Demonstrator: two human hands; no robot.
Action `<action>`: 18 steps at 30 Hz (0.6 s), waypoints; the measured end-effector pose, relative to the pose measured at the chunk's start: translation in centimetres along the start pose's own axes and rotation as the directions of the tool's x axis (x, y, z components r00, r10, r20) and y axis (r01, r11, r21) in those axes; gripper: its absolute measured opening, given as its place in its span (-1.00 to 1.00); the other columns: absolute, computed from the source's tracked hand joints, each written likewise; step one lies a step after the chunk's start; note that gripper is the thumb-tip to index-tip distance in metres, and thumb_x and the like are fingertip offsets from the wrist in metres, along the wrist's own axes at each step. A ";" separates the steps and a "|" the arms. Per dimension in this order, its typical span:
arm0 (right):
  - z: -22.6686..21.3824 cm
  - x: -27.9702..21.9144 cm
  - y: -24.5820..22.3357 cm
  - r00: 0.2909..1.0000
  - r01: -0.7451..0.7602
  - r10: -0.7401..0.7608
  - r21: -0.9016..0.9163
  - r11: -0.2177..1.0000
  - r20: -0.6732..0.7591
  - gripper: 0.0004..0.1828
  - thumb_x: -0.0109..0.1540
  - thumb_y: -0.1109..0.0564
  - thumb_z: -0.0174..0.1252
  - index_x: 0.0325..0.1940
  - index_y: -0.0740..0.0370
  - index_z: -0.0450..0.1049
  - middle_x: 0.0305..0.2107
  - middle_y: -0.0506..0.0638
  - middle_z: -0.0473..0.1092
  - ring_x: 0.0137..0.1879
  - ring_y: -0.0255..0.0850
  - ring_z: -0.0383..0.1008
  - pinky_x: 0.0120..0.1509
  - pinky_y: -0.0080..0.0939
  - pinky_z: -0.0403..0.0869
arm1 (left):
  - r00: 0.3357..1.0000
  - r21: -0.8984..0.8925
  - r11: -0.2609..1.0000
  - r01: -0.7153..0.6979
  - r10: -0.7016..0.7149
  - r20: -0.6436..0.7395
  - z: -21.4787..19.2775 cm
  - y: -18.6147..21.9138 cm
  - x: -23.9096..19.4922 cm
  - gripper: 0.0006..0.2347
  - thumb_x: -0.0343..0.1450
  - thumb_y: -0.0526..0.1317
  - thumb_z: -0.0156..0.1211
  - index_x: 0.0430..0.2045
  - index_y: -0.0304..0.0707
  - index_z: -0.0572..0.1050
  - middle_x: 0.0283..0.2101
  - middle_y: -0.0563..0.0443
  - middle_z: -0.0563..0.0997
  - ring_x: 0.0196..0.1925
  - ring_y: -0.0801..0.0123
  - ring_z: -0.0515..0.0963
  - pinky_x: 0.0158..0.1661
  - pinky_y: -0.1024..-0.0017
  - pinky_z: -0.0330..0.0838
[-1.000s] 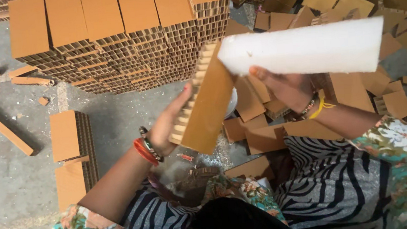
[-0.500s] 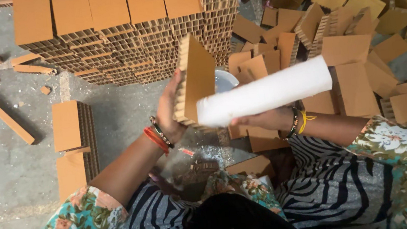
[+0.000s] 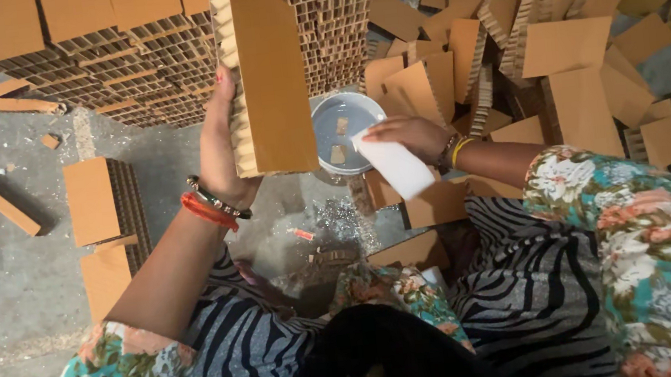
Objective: The person applies glue from a container to the edge of a piece of corrugated cardboard using a white applicator and then presses two cardboard pieces together.
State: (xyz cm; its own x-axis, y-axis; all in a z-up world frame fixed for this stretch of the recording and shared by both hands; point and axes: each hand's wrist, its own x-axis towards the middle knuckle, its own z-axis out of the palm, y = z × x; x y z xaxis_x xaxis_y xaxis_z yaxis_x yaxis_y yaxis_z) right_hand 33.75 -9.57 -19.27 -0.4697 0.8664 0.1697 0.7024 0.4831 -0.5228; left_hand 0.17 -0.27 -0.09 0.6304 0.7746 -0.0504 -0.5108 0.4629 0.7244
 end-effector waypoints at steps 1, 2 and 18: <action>0.4 -0.4 0.3 0.998 0.050 -0.046 -0.114 0.992 0.034 -0.43 0.19 0.21 0.13 0.32 -0.04 0.45 0.20 0.02 0.45 0.28 -0.04 0.46 0.35 -0.08 0.41 | 1.000 0.005 1.000 0.004 -0.004 0.004 -0.1 0.0 -0.2 -0.60 0.58 0.06 -0.03 0.16 -0.22 0.37 0.00 0.01 0.59 -0.01 0.40 0.64 0.01 0.36 0.59; 0.4 -0.7 0.7 0.993 0.107 -0.091 -0.224 0.969 0.080 -0.39 0.13 0.22 0.14 0.30 -0.04 0.45 0.19 0.02 0.44 0.29 -0.01 0.44 0.35 -0.03 0.37 | 1.000 0.008 1.000 0.003 -0.003 0.005 -0.1 0.0 -0.4 -0.60 0.57 0.06 -0.03 0.17 -0.22 0.36 0.00 0.01 0.59 -0.01 0.41 0.64 0.01 0.37 0.59; 5.6 -4.4 0.0 0.912 -0.356 0.236 0.363 0.861 0.335 -0.32 -0.07 -0.05 0.54 0.10 0.04 0.50 -0.07 -0.06 0.58 0.05 -0.15 0.59 0.17 -0.16 0.52 | 0.997 -0.009 0.997 0.074 -0.074 0.025 0.5 1.4 -1.7 -0.56 0.57 0.10 -0.04 0.17 -0.25 0.38 -0.01 0.00 0.59 -0.04 0.40 0.64 -0.04 0.38 0.60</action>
State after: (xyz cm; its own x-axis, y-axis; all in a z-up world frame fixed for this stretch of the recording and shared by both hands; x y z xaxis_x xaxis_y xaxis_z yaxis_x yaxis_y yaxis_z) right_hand 32.79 -14.05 -24.74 -0.4424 0.8617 -0.2486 0.5776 0.0617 -0.8140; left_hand -1.32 -1.19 1.39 0.6809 0.7272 -0.0867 -0.4680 0.5231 0.7123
